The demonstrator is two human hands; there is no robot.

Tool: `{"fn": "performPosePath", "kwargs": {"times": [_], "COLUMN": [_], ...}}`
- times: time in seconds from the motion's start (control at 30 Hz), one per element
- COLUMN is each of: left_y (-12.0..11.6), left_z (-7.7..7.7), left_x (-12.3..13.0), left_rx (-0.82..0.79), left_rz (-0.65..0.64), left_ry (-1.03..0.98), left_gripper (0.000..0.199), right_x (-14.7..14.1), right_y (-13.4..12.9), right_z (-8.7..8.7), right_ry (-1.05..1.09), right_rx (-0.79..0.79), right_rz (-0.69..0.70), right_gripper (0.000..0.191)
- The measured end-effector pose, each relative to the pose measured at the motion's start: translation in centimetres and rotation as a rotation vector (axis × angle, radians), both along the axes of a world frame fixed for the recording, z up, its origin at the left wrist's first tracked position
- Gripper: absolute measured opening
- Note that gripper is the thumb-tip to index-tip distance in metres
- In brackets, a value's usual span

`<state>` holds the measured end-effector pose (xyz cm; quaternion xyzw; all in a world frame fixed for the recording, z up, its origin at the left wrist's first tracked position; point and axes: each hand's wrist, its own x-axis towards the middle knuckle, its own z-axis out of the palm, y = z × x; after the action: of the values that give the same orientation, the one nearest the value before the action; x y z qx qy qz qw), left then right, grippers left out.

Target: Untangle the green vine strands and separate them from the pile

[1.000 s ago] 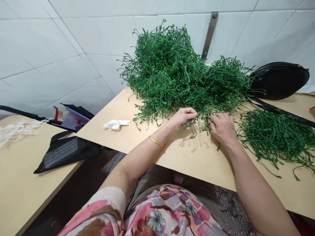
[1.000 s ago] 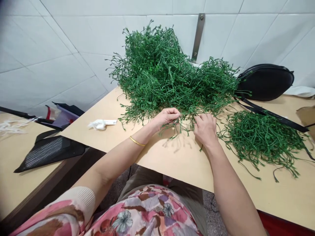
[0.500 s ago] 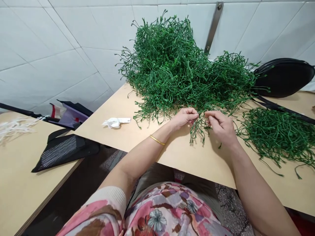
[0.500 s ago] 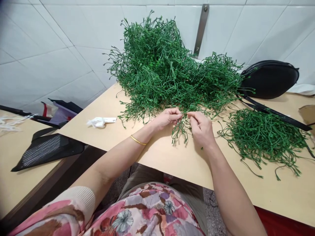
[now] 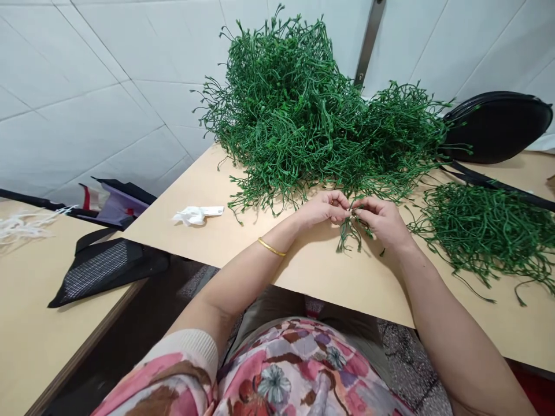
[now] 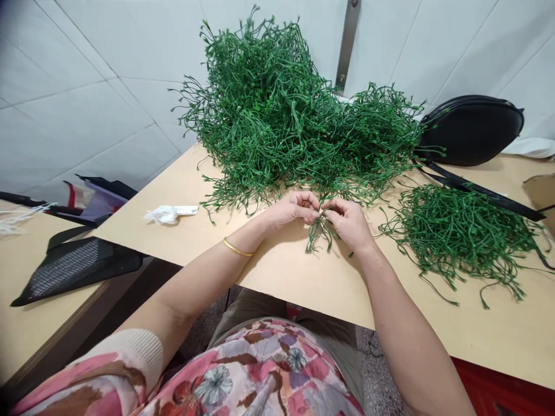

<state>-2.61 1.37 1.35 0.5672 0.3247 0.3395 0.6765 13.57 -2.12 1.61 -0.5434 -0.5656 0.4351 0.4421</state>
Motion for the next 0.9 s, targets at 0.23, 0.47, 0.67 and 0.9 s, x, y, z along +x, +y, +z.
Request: {"fn": "performPosePath", "kwargs": {"times": [0.23,0.47,0.67,0.9], "left_y": [-0.09,-0.04,-0.3,-0.18], "left_z": [-0.14,0.22,0.15,-0.2], "left_x": [0.52,0.33,0.42,0.61], "left_rx": [0.09,0.093,0.195,0.319], "left_rz": [0.059,0.05,-0.008,0.103], "left_ry": [0.146,0.241,0.274,0.323], "left_gripper": [0.01,0.009,0.008,0.015], "right_x": [0.15,0.25,0.29,0.36], "right_y": [0.33,0.29,0.42,0.05], "right_z": [-0.18,-0.67,-0.36,0.25], "right_ry": [0.022,-0.441,0.088,-0.007], "right_rx": [-0.014,0.303,-0.042,-0.029], "right_rz": [-0.031,-0.059,0.042,0.091], "right_gripper": [0.022,0.019,0.025,0.027]}}
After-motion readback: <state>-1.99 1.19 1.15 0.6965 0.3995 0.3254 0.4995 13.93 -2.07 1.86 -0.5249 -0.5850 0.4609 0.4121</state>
